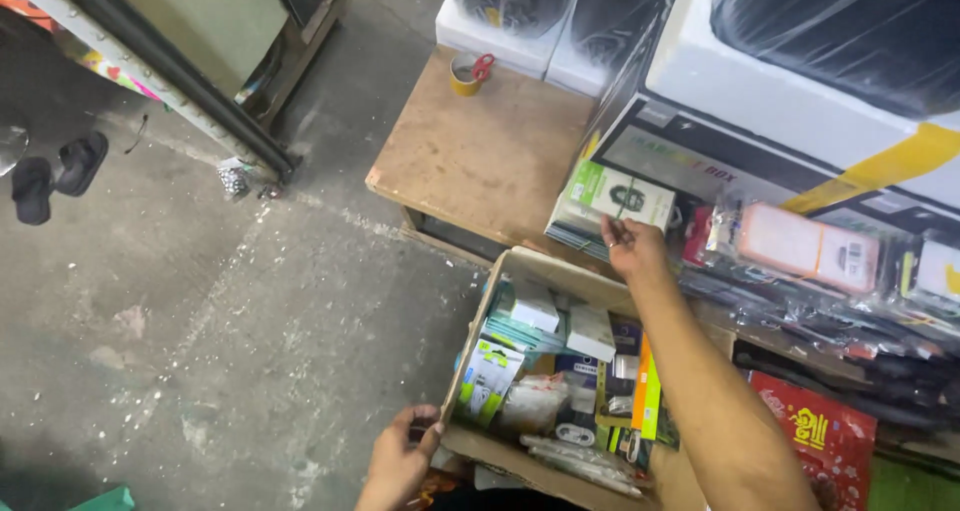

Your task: Organizing and checking stock of mobile phone accessories in a box.

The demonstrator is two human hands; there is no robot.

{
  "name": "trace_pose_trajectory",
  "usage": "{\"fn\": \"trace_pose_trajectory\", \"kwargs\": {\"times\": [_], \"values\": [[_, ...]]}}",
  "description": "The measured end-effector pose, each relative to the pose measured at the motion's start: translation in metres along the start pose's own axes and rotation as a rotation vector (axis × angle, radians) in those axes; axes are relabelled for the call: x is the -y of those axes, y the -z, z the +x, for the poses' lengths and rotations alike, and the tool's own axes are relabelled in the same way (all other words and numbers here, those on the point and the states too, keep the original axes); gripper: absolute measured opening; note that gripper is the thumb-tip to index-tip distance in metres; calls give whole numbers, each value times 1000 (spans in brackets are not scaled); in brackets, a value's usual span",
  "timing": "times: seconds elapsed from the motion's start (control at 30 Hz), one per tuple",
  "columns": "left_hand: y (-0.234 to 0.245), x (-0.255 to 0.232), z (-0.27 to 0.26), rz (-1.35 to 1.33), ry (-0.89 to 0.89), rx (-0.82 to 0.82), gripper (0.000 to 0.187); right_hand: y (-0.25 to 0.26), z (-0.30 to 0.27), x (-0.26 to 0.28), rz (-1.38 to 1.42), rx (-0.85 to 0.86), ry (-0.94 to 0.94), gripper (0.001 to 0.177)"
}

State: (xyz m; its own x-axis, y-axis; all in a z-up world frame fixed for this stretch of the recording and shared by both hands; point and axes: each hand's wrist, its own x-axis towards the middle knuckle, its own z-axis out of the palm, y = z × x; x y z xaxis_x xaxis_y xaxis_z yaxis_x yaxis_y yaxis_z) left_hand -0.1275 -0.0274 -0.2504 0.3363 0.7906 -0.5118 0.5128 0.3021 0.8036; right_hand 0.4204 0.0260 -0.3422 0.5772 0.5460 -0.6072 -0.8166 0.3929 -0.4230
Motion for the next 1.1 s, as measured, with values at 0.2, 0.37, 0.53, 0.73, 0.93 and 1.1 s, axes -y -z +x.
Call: {"fn": "trace_pose_trajectory", "kwargs": {"times": [0.2,0.37,0.53,0.73,0.93,1.1], "values": [[5,-93,-2,202,-111,44,26,1,-37,7,-87,49,-20,29],[-10,-131,26,409,-380,50,30,8,-126,6,-360,112,-55,23],[-34,-155,62,642,-606,61,37,23,-228,-11,-632,86,-15,23],[-56,-160,104,1008,-726,112,57,89,-300,-44,-641,-30,-10,24],[-60,-160,126,967,-843,34,35,140,-329,-59,-623,-177,-95,24],[-63,-163,128,881,-822,6,33,141,-288,-56,-507,-292,-113,39]]}}
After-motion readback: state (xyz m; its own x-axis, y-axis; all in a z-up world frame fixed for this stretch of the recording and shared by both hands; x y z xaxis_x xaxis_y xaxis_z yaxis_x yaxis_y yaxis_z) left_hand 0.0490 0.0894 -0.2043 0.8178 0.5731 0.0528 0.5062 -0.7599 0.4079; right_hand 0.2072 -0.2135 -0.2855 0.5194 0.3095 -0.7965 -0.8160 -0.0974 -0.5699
